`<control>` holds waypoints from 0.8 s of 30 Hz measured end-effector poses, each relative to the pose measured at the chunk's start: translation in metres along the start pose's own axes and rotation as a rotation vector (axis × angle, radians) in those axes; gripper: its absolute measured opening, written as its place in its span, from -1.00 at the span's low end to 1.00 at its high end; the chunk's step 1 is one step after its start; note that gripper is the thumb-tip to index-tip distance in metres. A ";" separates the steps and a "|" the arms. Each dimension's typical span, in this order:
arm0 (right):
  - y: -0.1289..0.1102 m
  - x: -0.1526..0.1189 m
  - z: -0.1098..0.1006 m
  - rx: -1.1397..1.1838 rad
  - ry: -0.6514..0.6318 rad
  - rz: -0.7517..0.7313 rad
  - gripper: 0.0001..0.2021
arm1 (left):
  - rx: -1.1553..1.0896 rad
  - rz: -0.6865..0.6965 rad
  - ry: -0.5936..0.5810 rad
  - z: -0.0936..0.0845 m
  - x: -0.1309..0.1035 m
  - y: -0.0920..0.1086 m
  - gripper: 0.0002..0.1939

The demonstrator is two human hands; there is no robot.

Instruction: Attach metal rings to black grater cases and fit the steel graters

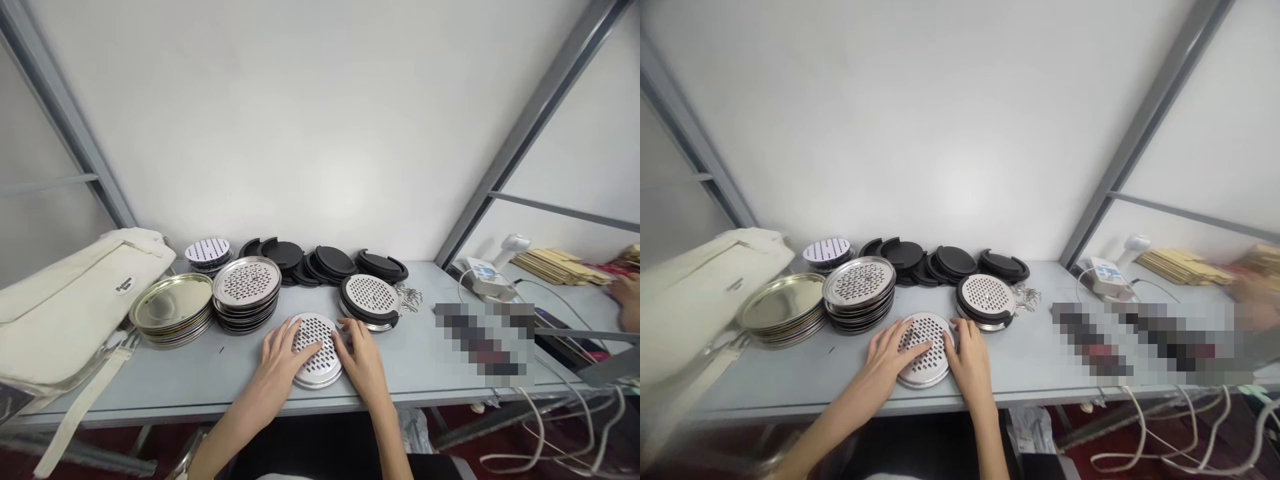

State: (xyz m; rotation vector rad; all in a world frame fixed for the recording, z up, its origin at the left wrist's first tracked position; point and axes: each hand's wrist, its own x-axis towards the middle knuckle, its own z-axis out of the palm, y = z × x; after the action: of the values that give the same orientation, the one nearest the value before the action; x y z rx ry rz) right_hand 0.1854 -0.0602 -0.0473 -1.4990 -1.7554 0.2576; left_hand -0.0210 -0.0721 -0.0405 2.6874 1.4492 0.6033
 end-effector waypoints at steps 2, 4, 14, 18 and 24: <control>0.001 0.001 0.001 -0.015 -0.006 -0.011 -0.79 | -0.006 0.000 -0.005 0.000 0.001 -0.001 -0.18; 0.002 0.002 0.004 -0.036 -0.001 -0.020 -0.80 | -0.021 0.002 -0.007 0.000 0.002 -0.002 -0.22; 0.003 -0.005 -0.029 0.073 0.274 -0.008 -0.80 | -0.073 -0.011 -0.083 0.003 0.008 -0.014 -0.16; 0.039 0.013 -0.074 -0.052 0.518 0.122 -0.78 | -0.092 -0.013 -0.120 0.001 0.012 -0.016 -0.11; 0.136 0.079 -0.105 -0.213 0.440 0.179 -0.73 | -0.096 0.070 -0.147 -0.018 0.023 -0.017 -0.18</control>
State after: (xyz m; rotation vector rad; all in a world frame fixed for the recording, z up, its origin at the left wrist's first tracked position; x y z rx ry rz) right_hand 0.3579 0.0143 -0.0262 -1.7135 -1.3314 -0.1678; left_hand -0.0292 -0.0464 -0.0196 2.6547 1.2627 0.4542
